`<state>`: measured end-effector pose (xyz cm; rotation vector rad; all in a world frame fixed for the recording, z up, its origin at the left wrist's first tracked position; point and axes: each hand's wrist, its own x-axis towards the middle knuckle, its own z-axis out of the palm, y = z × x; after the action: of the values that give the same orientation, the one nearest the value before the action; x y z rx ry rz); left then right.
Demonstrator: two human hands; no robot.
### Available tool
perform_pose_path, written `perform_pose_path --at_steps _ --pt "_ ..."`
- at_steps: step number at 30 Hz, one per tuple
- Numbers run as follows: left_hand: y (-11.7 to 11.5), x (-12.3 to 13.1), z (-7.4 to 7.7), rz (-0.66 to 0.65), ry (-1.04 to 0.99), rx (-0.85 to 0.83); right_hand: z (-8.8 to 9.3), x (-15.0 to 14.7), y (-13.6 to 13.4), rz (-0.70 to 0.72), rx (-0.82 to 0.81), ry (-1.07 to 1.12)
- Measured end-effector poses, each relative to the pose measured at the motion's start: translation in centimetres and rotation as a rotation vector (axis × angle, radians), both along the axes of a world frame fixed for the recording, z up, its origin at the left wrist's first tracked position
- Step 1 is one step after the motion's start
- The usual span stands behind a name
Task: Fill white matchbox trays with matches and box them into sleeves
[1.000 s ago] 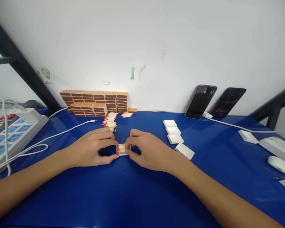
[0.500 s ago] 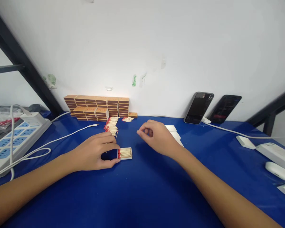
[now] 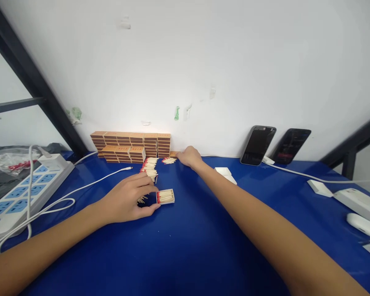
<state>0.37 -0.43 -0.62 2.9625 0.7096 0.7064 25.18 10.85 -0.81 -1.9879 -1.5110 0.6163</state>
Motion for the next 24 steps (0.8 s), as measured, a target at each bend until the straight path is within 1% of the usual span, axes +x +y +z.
perform_pose_path --at_steps 5,8,10,12,15,16,17,19,21,24 --pt "0.1 0.0 -0.1 0.015 0.004 0.012 -0.4 0.0 -0.1 -0.02 0.012 0.102" --pt "0.3 -0.1 0.0 0.034 0.001 0.024 0.1 0.3 -0.5 -0.043 0.05 0.182" --pt "0.5 -0.1 0.2 0.066 0.0 0.048 0.7 0.7 -1.4 -0.052 0.105 0.228" --pt "0.7 -0.2 0.3 0.109 -0.009 0.089 1.4 1.3 -3.1 -0.045 0.172 0.261" --pt "0.9 -0.3 0.4 0.167 -0.062 0.154 2.0 2.3 -7.0 0.031 0.227 0.306" --pt "0.9 -0.3 0.5 0.182 -0.085 0.17 2.0 2.5 -8.5 0.1 0.22 0.348" --pt "0.9 -0.3 0.5 0.195 -0.109 0.184 1.9 2.7 -10.0 0.138 0.2 0.387" --pt "0.9 -0.2 0.5 0.209 -0.147 0.207 1.4 2.8 -12.4 0.167 0.159 0.442" --pt "0.8 -0.1 0.5 0.202 -0.17 0.222 0.9 2.5 -14.0 0.167 0.149 0.48" --pt "0.8 0.0 0.4 0.175 -0.178 0.226 0.4 1.8 -14.7 0.174 0.161 0.518"
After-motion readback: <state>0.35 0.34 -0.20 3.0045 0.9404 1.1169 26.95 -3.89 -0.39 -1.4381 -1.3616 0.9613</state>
